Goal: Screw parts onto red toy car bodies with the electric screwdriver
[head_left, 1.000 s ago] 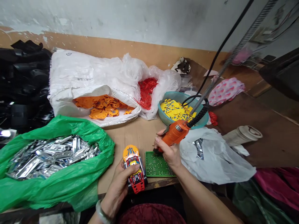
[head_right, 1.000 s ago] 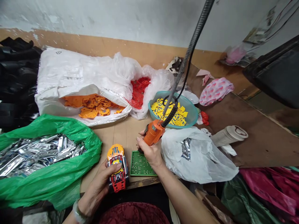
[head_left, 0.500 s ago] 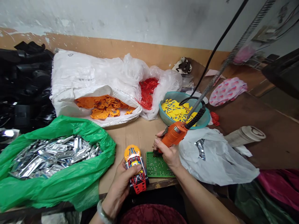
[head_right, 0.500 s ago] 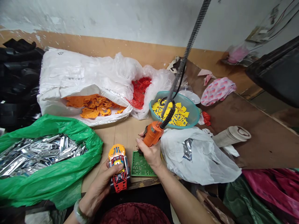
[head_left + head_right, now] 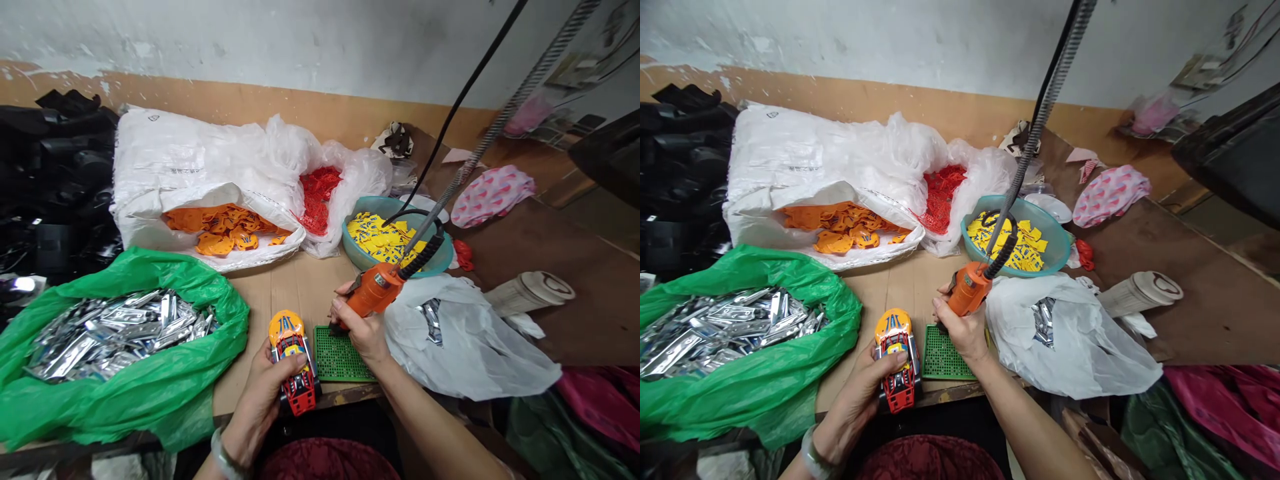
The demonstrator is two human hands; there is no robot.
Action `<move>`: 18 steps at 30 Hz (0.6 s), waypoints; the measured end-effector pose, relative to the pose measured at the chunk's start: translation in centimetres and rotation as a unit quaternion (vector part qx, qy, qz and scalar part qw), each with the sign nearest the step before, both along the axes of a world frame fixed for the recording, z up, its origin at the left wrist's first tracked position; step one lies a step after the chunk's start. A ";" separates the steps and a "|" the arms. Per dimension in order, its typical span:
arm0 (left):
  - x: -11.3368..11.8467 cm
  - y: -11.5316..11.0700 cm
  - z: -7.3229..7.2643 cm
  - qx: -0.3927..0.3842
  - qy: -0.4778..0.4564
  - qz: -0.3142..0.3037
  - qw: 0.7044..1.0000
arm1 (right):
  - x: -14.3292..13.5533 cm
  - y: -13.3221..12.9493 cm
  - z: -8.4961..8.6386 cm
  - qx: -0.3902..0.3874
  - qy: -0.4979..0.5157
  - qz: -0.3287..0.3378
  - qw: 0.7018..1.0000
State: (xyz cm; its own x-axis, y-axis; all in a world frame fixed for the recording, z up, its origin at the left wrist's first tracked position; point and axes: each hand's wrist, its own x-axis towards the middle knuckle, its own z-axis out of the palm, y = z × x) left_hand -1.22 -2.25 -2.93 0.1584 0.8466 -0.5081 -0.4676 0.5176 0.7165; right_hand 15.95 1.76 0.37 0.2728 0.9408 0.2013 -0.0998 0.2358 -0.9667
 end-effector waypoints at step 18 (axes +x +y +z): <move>0.3 0.4 0.7 0.030 0.016 0.013 0.999 | -1.7 0.7 6.3 0.069 0.161 0.061 0.983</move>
State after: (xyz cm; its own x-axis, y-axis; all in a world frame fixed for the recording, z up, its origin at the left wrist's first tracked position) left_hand -0.95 -1.85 -2.23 0.1215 0.8792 -0.4608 -0.4565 0.4617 0.7606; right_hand 14.21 2.48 6.64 0.2304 0.9400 0.2515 -0.4300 0.3302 -0.8403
